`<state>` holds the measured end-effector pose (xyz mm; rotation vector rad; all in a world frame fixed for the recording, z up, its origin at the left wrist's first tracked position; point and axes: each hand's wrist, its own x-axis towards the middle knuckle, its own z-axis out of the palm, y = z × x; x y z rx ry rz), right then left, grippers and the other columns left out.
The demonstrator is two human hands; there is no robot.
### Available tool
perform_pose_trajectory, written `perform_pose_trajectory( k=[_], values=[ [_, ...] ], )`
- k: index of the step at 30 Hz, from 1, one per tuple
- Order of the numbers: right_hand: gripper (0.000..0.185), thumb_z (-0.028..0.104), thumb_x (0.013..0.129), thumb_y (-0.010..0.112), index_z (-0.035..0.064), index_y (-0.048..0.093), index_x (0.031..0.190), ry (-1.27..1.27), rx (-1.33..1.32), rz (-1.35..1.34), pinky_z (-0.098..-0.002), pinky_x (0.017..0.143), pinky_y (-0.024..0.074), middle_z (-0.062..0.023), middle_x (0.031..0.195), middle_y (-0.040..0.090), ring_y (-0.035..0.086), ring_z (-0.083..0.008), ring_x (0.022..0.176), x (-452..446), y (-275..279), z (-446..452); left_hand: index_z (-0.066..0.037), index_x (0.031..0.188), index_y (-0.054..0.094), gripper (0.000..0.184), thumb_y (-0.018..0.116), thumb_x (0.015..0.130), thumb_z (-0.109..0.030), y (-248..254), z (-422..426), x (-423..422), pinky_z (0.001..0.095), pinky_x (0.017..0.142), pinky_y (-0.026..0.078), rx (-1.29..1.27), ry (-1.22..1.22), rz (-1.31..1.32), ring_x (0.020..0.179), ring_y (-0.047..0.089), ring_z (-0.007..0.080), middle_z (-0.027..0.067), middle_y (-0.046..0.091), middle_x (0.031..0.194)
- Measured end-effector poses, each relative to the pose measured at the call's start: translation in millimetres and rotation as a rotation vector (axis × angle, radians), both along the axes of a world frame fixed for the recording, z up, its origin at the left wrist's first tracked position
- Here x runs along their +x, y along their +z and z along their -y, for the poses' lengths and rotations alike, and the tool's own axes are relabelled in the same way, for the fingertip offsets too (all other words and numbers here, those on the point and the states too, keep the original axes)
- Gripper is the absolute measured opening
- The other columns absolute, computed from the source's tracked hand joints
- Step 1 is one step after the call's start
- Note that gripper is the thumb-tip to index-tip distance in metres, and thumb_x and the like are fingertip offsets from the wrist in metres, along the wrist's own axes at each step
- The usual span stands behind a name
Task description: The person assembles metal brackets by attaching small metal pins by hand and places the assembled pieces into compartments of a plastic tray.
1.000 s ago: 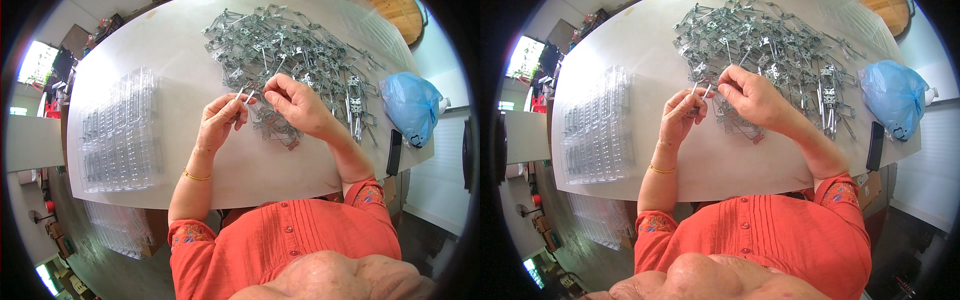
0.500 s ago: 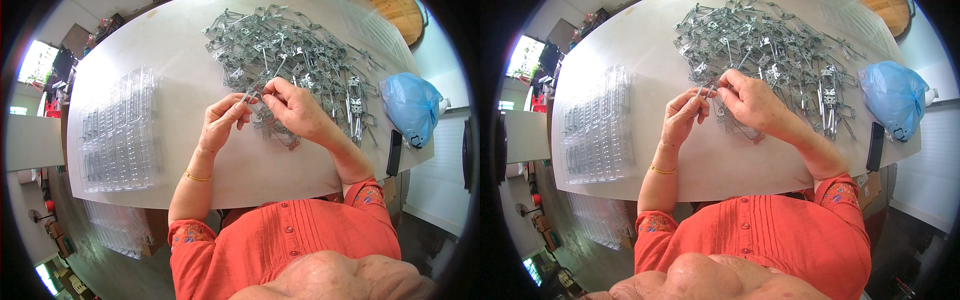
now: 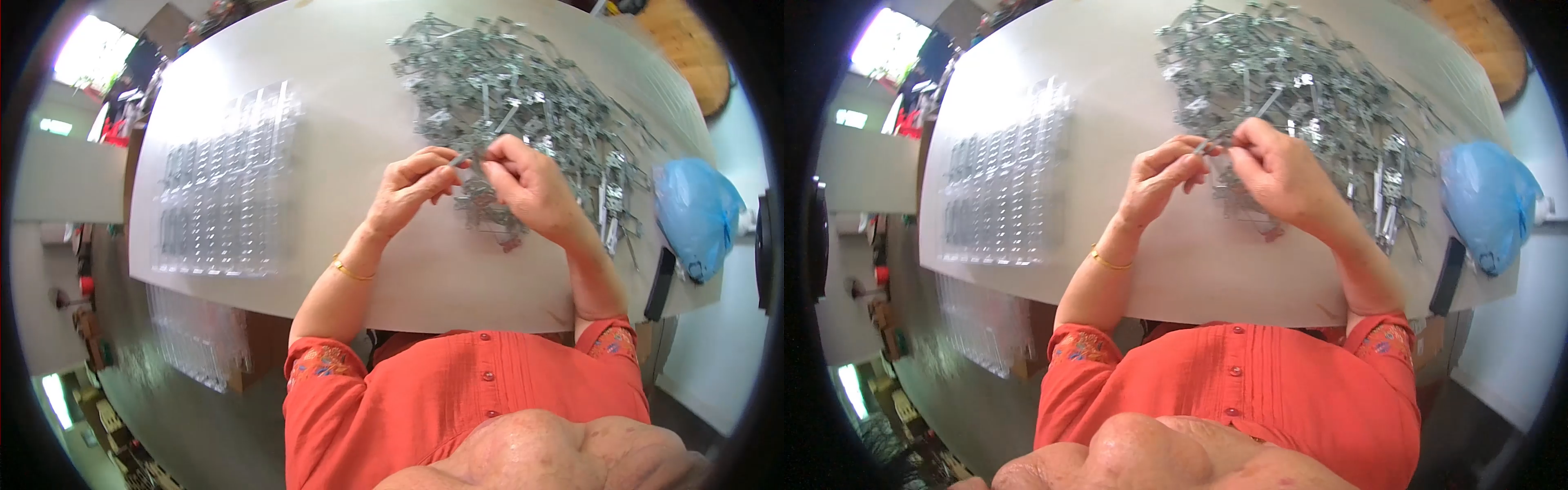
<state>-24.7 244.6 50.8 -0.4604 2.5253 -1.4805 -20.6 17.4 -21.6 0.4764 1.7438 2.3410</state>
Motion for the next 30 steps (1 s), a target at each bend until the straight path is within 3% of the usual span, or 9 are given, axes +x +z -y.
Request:
perform_pose_trajectory(
  k=[2, 5, 8, 9, 22, 30],
  values=[
    [0.013, 0.014, 0.099, 0.060, 0.0015, 0.061, 0.104, 0.022, 0.132, -0.034, -0.0372, 0.063, 0.0496, -0.0122, 0.075, 0.065, 0.065, -0.0213, 0.067, 0, 12, -4, 0.004, 0.098, 0.074, 0.023, 0.061, 0.105, -0.014, 2, 1, 0, 0.0256, 0.068, 0.051, -0.014, 0.009, 0.006, 0.081, 0.062, 0.0112, 0.0152, 0.069, 0.123],
    [0.011, 0.011, 0.100, 0.061, 0.0009, 0.062, 0.104, -0.033, 0.181, -0.112, -0.0333, 0.064, 0.0510, -0.0106, 0.086, 0.068, 0.065, -0.0163, 0.070, 2, 20, -6, 0.004, 0.100, 0.074, 0.025, 0.063, 0.105, -0.017, 0, 3, -1, 0.0248, 0.068, 0.051, -0.002, 0.001, 0.035, 0.082, 0.063, 0.0099, 0.0127, 0.070, 0.122],
    [0.007, 0.007, 0.101, 0.062, 0.0008, 0.062, 0.105, -0.056, -0.043, -0.204, -0.0285, 0.066, 0.0527, -0.0104, 0.108, 0.070, 0.066, -0.0135, 0.074, 2, 18, 0, 0.003, 0.103, 0.075, 0.027, 0.065, 0.105, -0.021, 0, 3, 0, 0.0239, 0.068, 0.051, -0.008, -0.026, 0.085, 0.084, 0.064, 0.0091, 0.0116, 0.070, 0.121],
    [0.005, 0.003, 0.102, 0.061, 0.0013, 0.061, 0.107, -0.014, -0.145, -0.219, -0.0251, 0.070, 0.0540, -0.0100, 0.123, 0.066, 0.067, -0.0111, 0.080, 2, 15, 0, 0.003, 0.107, 0.074, 0.028, 0.066, 0.105, -0.024, -3, 3, 0, 0.0239, 0.068, 0.051, -0.003, -0.042, 0.066, 0.085, 0.065, 0.0091, 0.0104, 0.070, 0.120],
    [0.009, 0.001, 0.106, 0.055, -0.0019, 0.060, 0.113, 0.108, -0.320, -0.097, -0.0280, 0.095, 0.0544, -0.0118, 0.125, 0.065, 0.070, -0.0147, 0.106, 6, 2, 12, 0.002, 0.104, 0.074, 0.028, 0.068, 0.104, -0.025, -4, 0, 0, 0.0263, 0.069, 0.053, 0.065, -0.119, 0.020, 0.086, 0.066, 0.0111, 0.0088, 0.067, 0.114],
    [0.010, 0.000, 0.106, 0.056, -0.0021, 0.060, 0.115, 0.096, -0.307, -0.213, -0.0283, 0.094, 0.0549, -0.0133, 0.127, 0.065, 0.069, -0.0147, 0.105, 9, -2, 18, 0.001, 0.104, 0.072, 0.027, 0.072, 0.101, -0.025, 1, 5, 0, 0.0287, 0.072, 0.055, 0.076, -0.113, 0.031, 0.087, 0.065, 0.0119, 0.0079, 0.067, 0.110]
  ],
)
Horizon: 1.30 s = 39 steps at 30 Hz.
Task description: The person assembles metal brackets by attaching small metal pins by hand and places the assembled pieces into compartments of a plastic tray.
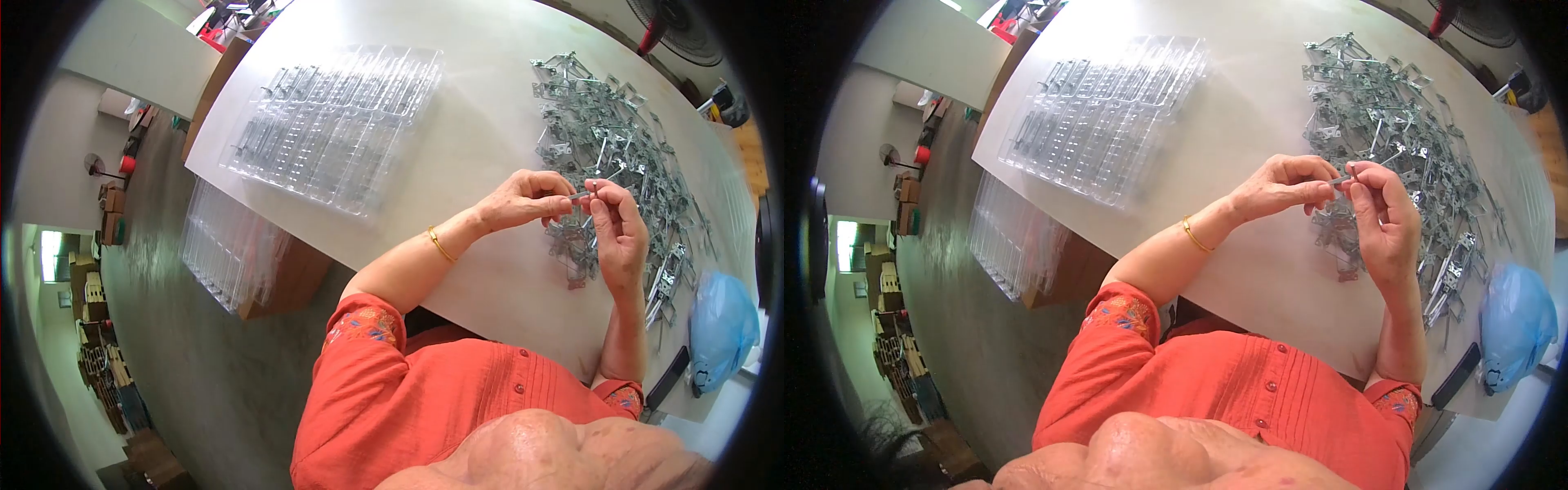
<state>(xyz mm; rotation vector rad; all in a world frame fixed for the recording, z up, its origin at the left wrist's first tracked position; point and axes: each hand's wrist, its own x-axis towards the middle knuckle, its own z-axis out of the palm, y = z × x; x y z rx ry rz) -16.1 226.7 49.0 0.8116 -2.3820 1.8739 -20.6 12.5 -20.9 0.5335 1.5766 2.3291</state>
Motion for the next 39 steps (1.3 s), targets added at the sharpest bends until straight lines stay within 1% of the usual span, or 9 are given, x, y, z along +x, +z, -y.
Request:
perform_pose_trajectory(
  k=[5, 8, 17, 20, 28, 31, 34, 35, 39],
  values=[
    [0.010, -0.002, 0.103, 0.059, -0.0009, 0.061, 0.113, -0.031, -0.003, -0.123, -0.0266, 0.089, 0.0558, -0.0129, 0.126, 0.067, 0.068, -0.0133, 0.102, 0, -3, 1, 0.000, 0.119, 0.063, 0.035, 0.073, 0.100, -0.028, 0, 0, 0, 0.0299, 0.073, 0.056, 0.040, 0.018, 0.009, 0.086, 0.066, 0.0139, 0.0070, 0.068, 0.105],
    [0.010, -0.002, 0.102, 0.061, -0.0001, 0.062, 0.112, -0.067, 0.011, -0.176, -0.0256, 0.087, 0.0557, -0.0127, 0.123, 0.068, 0.068, -0.0125, 0.100, 1, 0, 0, 0.000, 0.120, 0.059, 0.036, 0.070, 0.101, -0.029, 0, 2, -3, 0.0309, 0.073, 0.057, 0.110, 0.037, 0.043, 0.086, 0.067, 0.0149, 0.0084, 0.068, 0.105],
    [0.010, -0.002, 0.101, 0.063, 0.0011, 0.063, 0.110, -0.111, 0.080, -0.303, -0.0272, 0.085, 0.0556, -0.0128, 0.119, 0.070, 0.068, -0.0144, 0.098, 0, 4, -1, 0.000, 0.113, 0.060, 0.028, 0.068, 0.103, -0.026, -12, 3, -9, 0.0339, 0.074, 0.059, 0.114, 0.079, 0.083, 0.080, 0.069, 0.0170, 0.0112, 0.071, 0.104],
    [0.009, -0.002, 0.101, 0.064, 0.0011, 0.064, 0.110, -0.128, 0.087, -0.313, -0.0279, 0.085, 0.0555, -0.0129, 0.117, 0.070, 0.068, -0.0156, 0.098, -1, 4, -1, 0.000, 0.113, 0.061, 0.028, 0.068, 0.103, -0.025, -13, 2, -9, 0.0346, 0.074, 0.060, 0.184, 0.087, 0.101, 0.080, 0.070, 0.0179, 0.0120, 0.072, 0.105],
    [0.010, -0.003, 0.098, 0.066, 0.0005, 0.065, 0.108, -0.131, 0.067, -0.343, -0.0297, 0.085, 0.0549, -0.0147, 0.119, 0.069, 0.068, -0.0184, 0.099, -2, 6, -3, -0.003, 0.110, 0.067, 0.018, 0.068, 0.102, -0.019, -18, 3, -11, 0.0329, 0.074, 0.060, 0.264, 0.093, 0.098, 0.083, 0.069, 0.0164, 0.0094, 0.073, 0.104],
    [0.011, -0.004, 0.096, 0.068, 0.0002, 0.066, 0.106, -0.218, 0.225, -0.554, -0.0291, 0.084, 0.0534, -0.0134, 0.117, 0.067, 0.066, -0.0181, 0.093, 0, 17, 0, -0.003, 0.108, 0.069, 0.017, 0.069, 0.102, -0.019, -19, 2, -12, 0.0323, 0.074, 0.060, 0.219, 0.130, 0.076, 0.084, 0.068, 0.0147, 0.0085, 0.073, 0.103],
    [0.012, -0.005, 0.094, 0.070, 0.0000, 0.067, 0.105, -0.246, 0.256, -0.646, -0.0276, 0.080, 0.0509, -0.0107, 0.112, 0.065, 0.062, -0.0168, 0.086, 3, 22, 0, -0.004, 0.107, 0.071, 0.016, 0.070, 0.101, -0.019, -21, 3, -14, 0.0307, 0.072, 0.058, 0.210, 0.155, 0.064, 0.084, 0.066, 0.0125, 0.0075, 0.074, 0.103],
    [0.012, -0.005, 0.094, 0.070, 0.0000, 0.066, 0.105, -0.236, 0.253, -0.646, -0.0261, 0.073, 0.0484, -0.0088, 0.105, 0.063, 0.057, -0.0145, 0.080, 6, 24, 2, -0.004, 0.107, 0.071, 0.016, 0.070, 0.101, -0.019, -22, 3, -14, 0.0303, 0.072, 0.058, 0.213, 0.155, 0.054, 0.083, 0.065, 0.0120, 0.0073, 0.074, 0.103],
    [0.013, -0.005, 0.094, 0.070, 0.0002, 0.064, 0.104, -0.091, 0.173, -0.504, -0.0252, 0.067, 0.0478, -0.0083, 0.100, 0.064, 0.056, -0.0133, 0.076, 15, 17, 7, -0.005, 0.107, 0.071, 0.015, 0.070, 0.101, -0.019, -22, 3, -14, 0.0277, 0.070, 0.054, 0.202, 0.175, 0.042, 0.082, 0.063, 0.0100, 0.0065, 0.074, 0.103]
  ],
)
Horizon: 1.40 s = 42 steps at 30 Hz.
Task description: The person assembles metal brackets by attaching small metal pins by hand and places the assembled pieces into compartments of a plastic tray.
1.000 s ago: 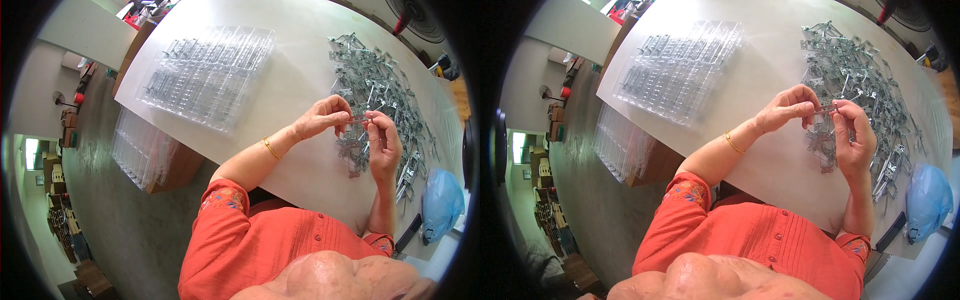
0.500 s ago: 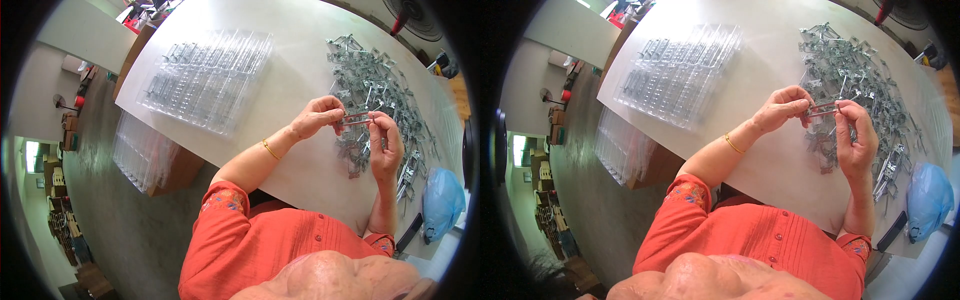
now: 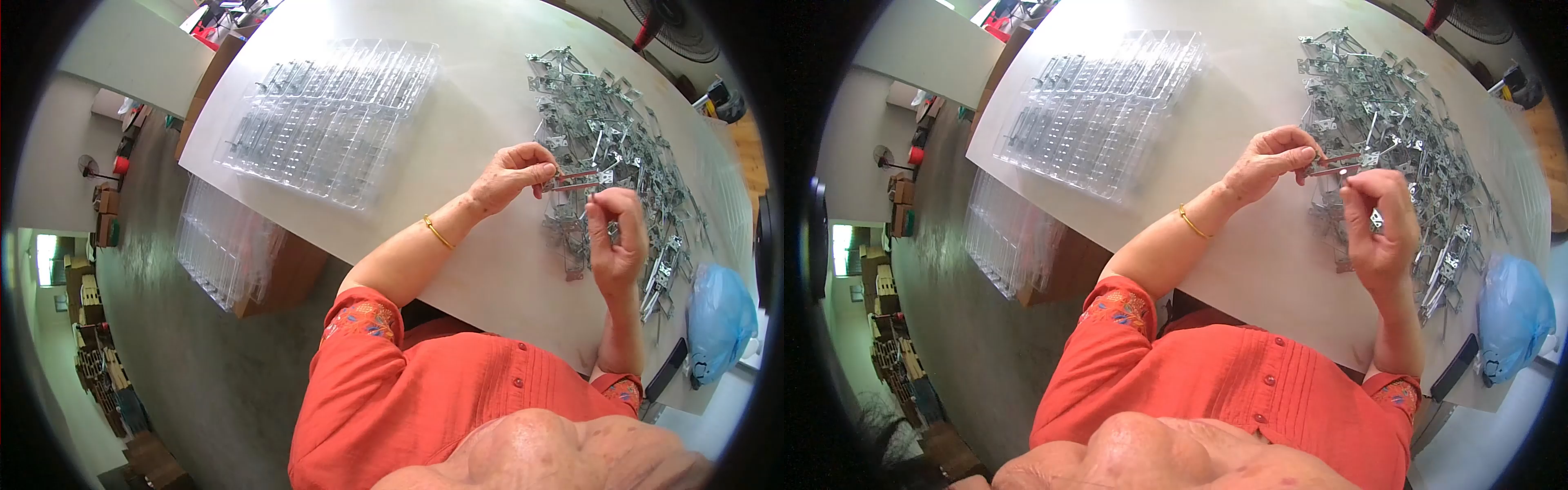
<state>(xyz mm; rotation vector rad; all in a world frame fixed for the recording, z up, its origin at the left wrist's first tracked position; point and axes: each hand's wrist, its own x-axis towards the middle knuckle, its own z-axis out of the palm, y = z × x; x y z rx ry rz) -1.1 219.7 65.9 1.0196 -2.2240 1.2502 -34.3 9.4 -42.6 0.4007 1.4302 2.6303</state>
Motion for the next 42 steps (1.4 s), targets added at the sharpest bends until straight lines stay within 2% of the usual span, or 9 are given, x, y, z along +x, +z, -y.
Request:
perform_pose_trajectory(
  k=[8, 15, 18, 26, 33, 36, 41, 42],
  values=[
    [0.023, -0.006, 0.088, 0.071, 0.0028, 0.058, 0.104, 0.261, 0.105, 0.286, -0.0311, 0.065, 0.0547, -0.0092, 0.091, 0.066, 0.068, -0.0195, 0.074, 27, -25, 29, -0.006, 0.105, 0.071, 0.012, 0.069, 0.101, -0.017, -1, 5, -3, 0.0244, 0.065, 0.048, 0.006, 0.039, 0.011, 0.077, 0.059, 0.0074, 0.0059, 0.074, 0.103],
    [0.026, -0.006, 0.085, 0.073, 0.0039, 0.058, 0.105, 0.382, 0.183, 0.310, -0.0336, 0.064, 0.0548, -0.0097, 0.089, 0.065, 0.068, -0.0237, 0.071, 47, -59, 41, -0.005, 0.104, 0.070, 0.012, 0.069, 0.101, -0.017, 0, 7, -4, 0.0217, 0.058, 0.044, 0.005, 0.059, 0.025, 0.071, 0.057, 0.0065, 0.0039, 0.072, 0.095],
    [0.023, -0.005, 0.085, 0.072, 0.0042, 0.059, 0.102, 0.379, 0.202, 0.330, -0.0377, 0.064, 0.0553, -0.0133, 0.088, 0.066, 0.069, -0.0291, 0.073, 53, -76, 43, -0.006, 0.102, 0.070, 0.009, 0.070, 0.099, -0.015, 4, 7, -3, 0.0205, 0.053, 0.044, 0.010, 0.062, 0.050, 0.068, 0.059, 0.0054, 0.0026, 0.072, 0.090],
    [0.018, -0.004, 0.087, 0.070, 0.0034, 0.060, 0.100, 0.400, 0.212, 0.289, -0.0412, 0.067, 0.0546, -0.0160, 0.089, 0.067, 0.068, -0.0343, 0.076, 58, -90, 42, -0.003, 0.104, 0.070, 0.013, 0.070, 0.101, -0.016, 4, 4, -6, 0.0215, 0.054, 0.042, -0.076, 0.103, 0.039, 0.068, 0.058, 0.0069, 0.0023, 0.068, 0.087],
    [0.016, -0.002, 0.088, 0.070, 0.0028, 0.061, 0.099, 0.388, 0.175, 0.380, -0.0389, 0.066, 0.0529, -0.0138, 0.085, 0.065, 0.067, -0.0315, 0.074, 58, -95, 40, -0.004, 0.103, 0.071, 0.012, 0.070, 0.101, -0.015, 39, 0, 3, 0.0215, 0.054, 0.042, -0.152, 0.148, 0.045, 0.066, 0.058, 0.0061, 0.0011, 0.067, 0.083],
    [0.018, -0.002, 0.087, 0.072, 0.0029, 0.060, 0.099, 0.390, 0.192, 0.409, -0.0384, 0.066, 0.0529, -0.0133, 0.086, 0.066, 0.066, -0.0310, 0.074, 57, -99, 36, -0.004, 0.103, 0.071, 0.011, 0.070, 0.100, -0.014, 62, 6, 11, 0.0207, 0.055, 0.043, -0.303, 0.210, -0.052, 0.067, 0.058, 0.0054, -0.0001, 0.066, 0.081],
    [0.021, -0.003, 0.085, 0.073, 0.0037, 0.059, 0.099, 0.427, 0.102, 0.308, -0.0391, 0.067, 0.0531, -0.0126, 0.089, 0.066, 0.066, -0.0312, 0.075, 54, -103, 35, -0.004, 0.107, 0.073, 0.009, 0.069, 0.100, -0.008, 94, 51, 43, 0.0184, 0.059, 0.047, -0.422, 0.427, -0.236, 0.071, 0.060, 0.0027, 0.0016, 0.073, 0.088],
    [0.022, -0.003, 0.085, 0.074, 0.0040, 0.059, 0.100, 0.431, 0.086, 0.296, -0.0393, 0.067, 0.0531, -0.0124, 0.089, 0.066, 0.066, -0.0313, 0.075, 53, -107, 34, -0.004, 0.107, 0.073, 0.009, 0.068, 0.100, -0.007, 105, 66, 56, 0.0181, 0.060, 0.048, -0.513, 0.502, -0.237, 0.070, 0.059, 0.0025, 0.0025, 0.075, 0.092]
  ],
)
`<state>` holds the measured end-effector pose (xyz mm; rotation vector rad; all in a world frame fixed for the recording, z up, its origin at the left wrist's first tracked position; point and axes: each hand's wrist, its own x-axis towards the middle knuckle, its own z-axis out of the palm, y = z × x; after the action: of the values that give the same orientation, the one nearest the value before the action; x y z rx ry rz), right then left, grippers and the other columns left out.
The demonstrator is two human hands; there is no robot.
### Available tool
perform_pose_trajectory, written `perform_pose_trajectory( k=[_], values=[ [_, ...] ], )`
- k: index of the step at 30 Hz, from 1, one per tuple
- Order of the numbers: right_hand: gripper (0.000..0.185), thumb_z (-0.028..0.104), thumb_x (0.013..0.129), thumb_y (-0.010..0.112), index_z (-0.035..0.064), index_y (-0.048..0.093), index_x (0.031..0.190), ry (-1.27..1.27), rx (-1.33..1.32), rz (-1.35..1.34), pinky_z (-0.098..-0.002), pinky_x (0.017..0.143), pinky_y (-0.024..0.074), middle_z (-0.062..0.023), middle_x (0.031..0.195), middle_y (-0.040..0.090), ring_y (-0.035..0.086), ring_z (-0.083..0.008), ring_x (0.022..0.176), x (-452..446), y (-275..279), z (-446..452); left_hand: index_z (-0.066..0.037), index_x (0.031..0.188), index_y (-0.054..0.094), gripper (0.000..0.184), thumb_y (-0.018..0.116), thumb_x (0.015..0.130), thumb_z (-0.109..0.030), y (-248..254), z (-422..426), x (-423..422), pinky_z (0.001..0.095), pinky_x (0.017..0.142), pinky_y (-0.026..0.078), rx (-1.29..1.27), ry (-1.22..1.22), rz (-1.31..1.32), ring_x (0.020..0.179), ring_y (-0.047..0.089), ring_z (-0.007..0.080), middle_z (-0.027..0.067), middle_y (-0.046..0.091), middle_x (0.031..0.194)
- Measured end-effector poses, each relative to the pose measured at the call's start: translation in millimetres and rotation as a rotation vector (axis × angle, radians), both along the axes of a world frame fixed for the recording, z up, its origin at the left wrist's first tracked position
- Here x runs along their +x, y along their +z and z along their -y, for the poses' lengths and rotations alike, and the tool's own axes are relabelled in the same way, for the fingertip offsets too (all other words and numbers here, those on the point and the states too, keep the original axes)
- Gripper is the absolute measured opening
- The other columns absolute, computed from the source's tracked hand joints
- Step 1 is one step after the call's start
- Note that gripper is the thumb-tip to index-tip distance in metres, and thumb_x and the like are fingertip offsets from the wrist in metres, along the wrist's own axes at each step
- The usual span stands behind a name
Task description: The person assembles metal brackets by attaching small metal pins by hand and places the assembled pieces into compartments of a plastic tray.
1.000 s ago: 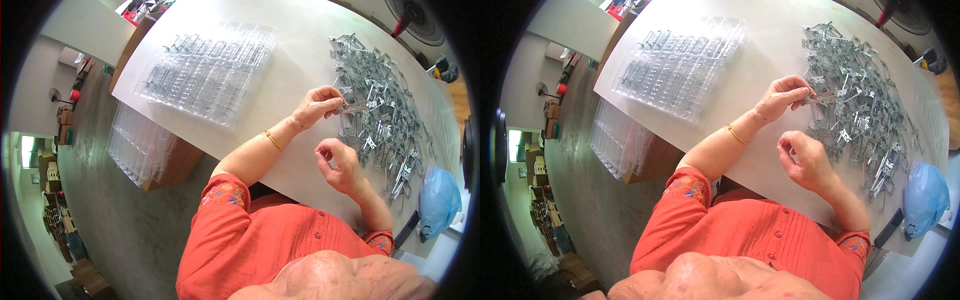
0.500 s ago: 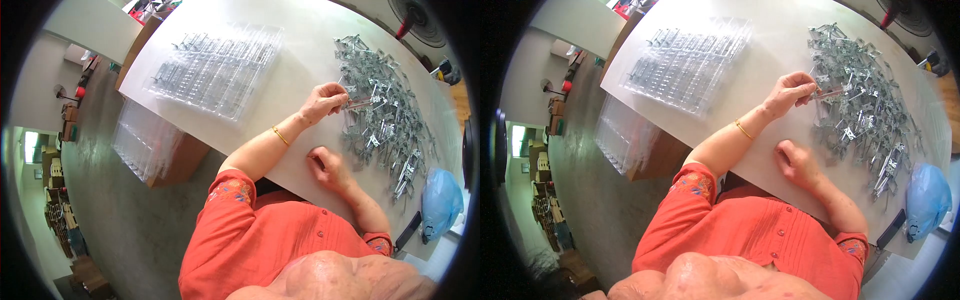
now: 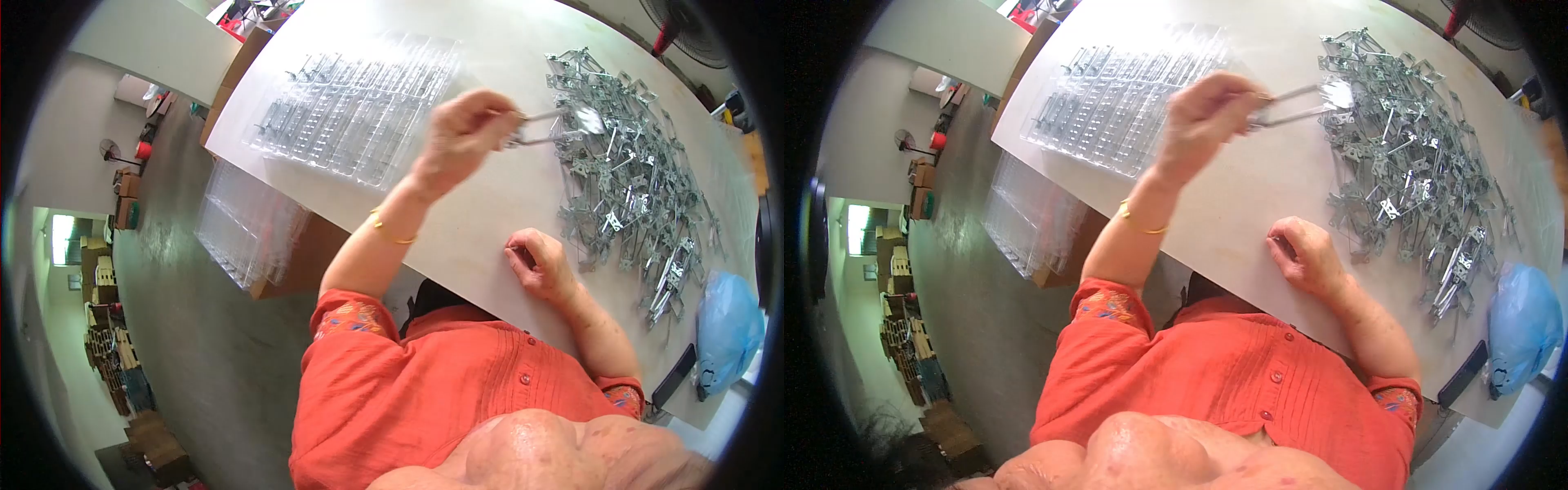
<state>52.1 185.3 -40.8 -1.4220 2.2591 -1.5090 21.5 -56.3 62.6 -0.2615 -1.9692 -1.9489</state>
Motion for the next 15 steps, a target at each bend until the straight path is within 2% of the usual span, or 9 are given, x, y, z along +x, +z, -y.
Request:
perform_pose_trajectory(
  k=[3, 5, 7, 9, 12, 15],
  values=[
    [0.022, -0.002, 0.085, 0.074, 0.0045, 0.059, 0.099, 0.002, -0.026, -0.006, -0.0392, 0.067, 0.0530, -0.0121, 0.089, 0.065, 0.066, -0.0309, 0.075, -1, -2, 0, -0.004, 0.106, 0.074, 0.009, 0.068, 0.101, -0.008, 17, 53, 31, 0.0174, 0.058, 0.047, -0.166, 0.274, -0.040, 0.068, 0.059, 0.0025, 0.0031, 0.078, 0.096],
    [0.021, -0.002, 0.085, 0.074, 0.0046, 0.059, 0.098, 0.004, -0.026, 0.000, -0.0389, 0.066, 0.0529, -0.0121, 0.088, 0.065, 0.066, -0.0304, 0.075, 0, 0, 1, -0.005, 0.105, 0.074, 0.009, 0.067, 0.101, -0.009, 25, 94, 51, 0.0169, 0.057, 0.046, -0.182, 0.394, -0.031, 0.066, 0.058, 0.0024, 0.0045, 0.079, 0.097],
    [0.020, -0.002, 0.085, 0.074, 0.0046, 0.060, 0.097, 0.009, -0.023, 0.003, -0.0386, 0.065, 0.0528, -0.0119, 0.088, 0.065, 0.066, -0.0297, 0.074, -1, 1, 1, -0.005, 0.102, 0.074, 0.008, 0.067, 0.101, -0.009, 27, 133, 71, 0.0166, 0.056, 0.043, -0.256, 0.590, 0.055, 0.065, 0.056, 0.0026, 0.0028, 0.077, 0.091],
    [0.020, -0.002, 0.085, 0.074, 0.0044, 0.060, 0.097, 0.014, -0.006, 0.018, -0.0382, 0.065, 0.0527, -0.0119, 0.088, 0.066, 0.066, -0.0293, 0.073, -2, 0, 1, -0.004, 0.098, 0.075, 0.005, 0.071, 0.098, -0.008, 20, 178, 88, 0.0186, 0.057, 0.044, -0.331, 0.723, 0.104, 0.066, 0.057, 0.0027, -0.0031, 0.067, 0.077],
    [0.019, -0.002, 0.085, 0.074, 0.0042, 0.060, 0.097, 0.005, -0.012, -0.012, -0.0378, 0.065, 0.0526, -0.0118, 0.087, 0.066, 0.066, -0.0289, 0.073, -3, 0, 3, -0.005, 0.095, 0.075, 0.008, 0.072, 0.098, -0.012, 2, 232, 109, 0.0199, 0.057, 0.044, -0.502, 0.895, 0.168, 0.065, 0.057, 0.0033, -0.0034, 0.066, 0.074],
    [0.019, -0.002, 0.085, 0.074, 0.0043, 0.060, 0.097, -0.004, -0.012, -0.034, -0.0376, 0.064, 0.0525, -0.0116, 0.087, 0.066, 0.065, -0.0288, 0.072, -3, 3, 5, -0.005, 0.094, 0.076, 0.011, 0.073, 0.097, -0.015, -6, 258, 122, 0.0235, 0.058, 0.046, -0.548, 0.961, 0.289, 0.065, 0.058, 0.0053, -0.0023, 0.067, 0.073]
  ],
)
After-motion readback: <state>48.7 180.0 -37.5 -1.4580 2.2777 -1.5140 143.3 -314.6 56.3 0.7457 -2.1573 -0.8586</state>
